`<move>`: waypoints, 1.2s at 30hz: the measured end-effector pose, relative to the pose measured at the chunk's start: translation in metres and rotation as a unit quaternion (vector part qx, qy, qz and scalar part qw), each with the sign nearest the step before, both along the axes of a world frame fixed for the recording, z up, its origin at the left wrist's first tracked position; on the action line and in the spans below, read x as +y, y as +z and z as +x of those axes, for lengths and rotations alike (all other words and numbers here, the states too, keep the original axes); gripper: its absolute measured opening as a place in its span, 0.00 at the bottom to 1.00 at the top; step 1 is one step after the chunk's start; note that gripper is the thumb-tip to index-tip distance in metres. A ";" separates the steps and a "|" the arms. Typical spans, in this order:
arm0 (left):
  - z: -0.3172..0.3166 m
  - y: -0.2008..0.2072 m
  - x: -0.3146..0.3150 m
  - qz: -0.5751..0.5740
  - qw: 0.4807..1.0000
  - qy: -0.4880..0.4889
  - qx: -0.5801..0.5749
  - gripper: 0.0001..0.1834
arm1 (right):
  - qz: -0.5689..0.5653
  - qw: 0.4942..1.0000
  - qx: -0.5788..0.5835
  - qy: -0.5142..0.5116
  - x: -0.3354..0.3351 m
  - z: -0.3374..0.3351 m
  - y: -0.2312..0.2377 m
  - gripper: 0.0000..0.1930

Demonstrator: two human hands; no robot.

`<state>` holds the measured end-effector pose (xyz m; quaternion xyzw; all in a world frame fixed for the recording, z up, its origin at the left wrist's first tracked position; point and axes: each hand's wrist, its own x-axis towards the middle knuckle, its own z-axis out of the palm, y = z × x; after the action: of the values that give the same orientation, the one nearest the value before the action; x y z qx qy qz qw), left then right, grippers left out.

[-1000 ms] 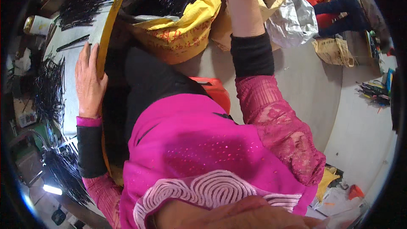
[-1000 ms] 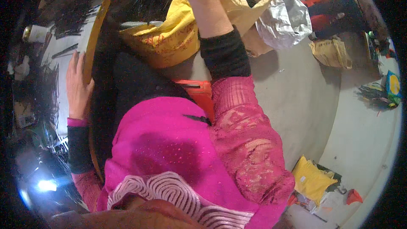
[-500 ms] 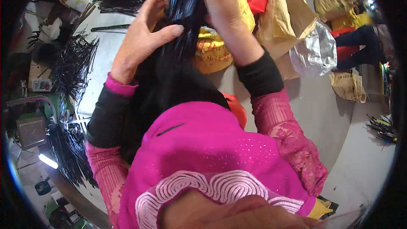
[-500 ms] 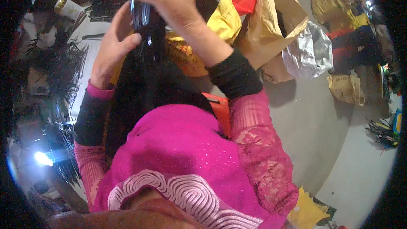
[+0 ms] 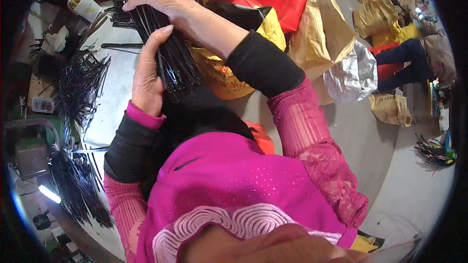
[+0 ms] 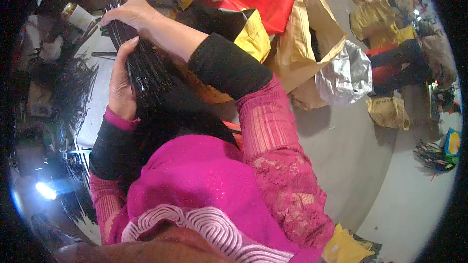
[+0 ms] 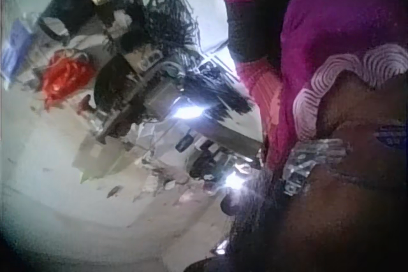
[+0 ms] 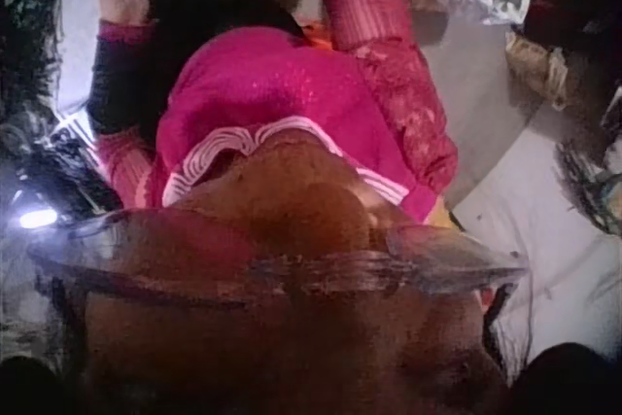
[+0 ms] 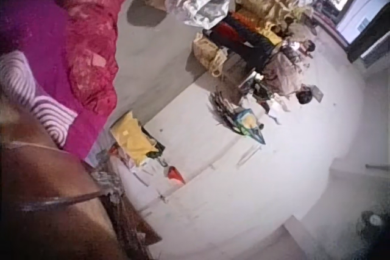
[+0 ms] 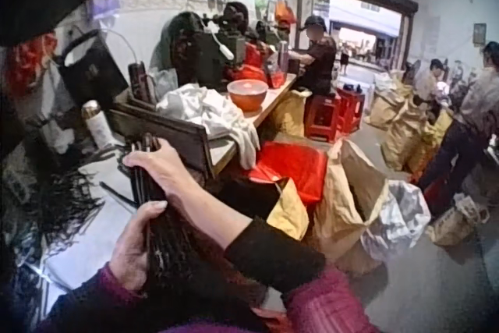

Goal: Gathering, aligning, and securing bundles of black plastic wires or rods.

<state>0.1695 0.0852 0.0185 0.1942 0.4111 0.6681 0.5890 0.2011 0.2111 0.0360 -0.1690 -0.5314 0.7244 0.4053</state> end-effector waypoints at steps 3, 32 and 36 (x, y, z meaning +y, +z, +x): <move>-0.010 0.006 -0.005 0.024 0.998 0.047 -0.019 0.16 | 0.058 0.995 -0.065 -0.045 -0.001 -0.037 0.007 0.29; -0.107 -0.017 0.006 0.243 0.948 -0.031 -0.204 0.24 | 0.297 0.453 -0.455 -0.706 0.064 0.479 -0.147 0.30; -0.115 -0.016 0.002 0.226 0.950 -0.025 -0.215 0.24 | -0.012 0.387 -0.747 -0.541 0.019 0.551 -0.218 0.40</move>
<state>0.0540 0.0874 0.0024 0.1846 0.1079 0.7546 0.6203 0.7524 0.2304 -0.1818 -0.8987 -0.4082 -0.0582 0.1497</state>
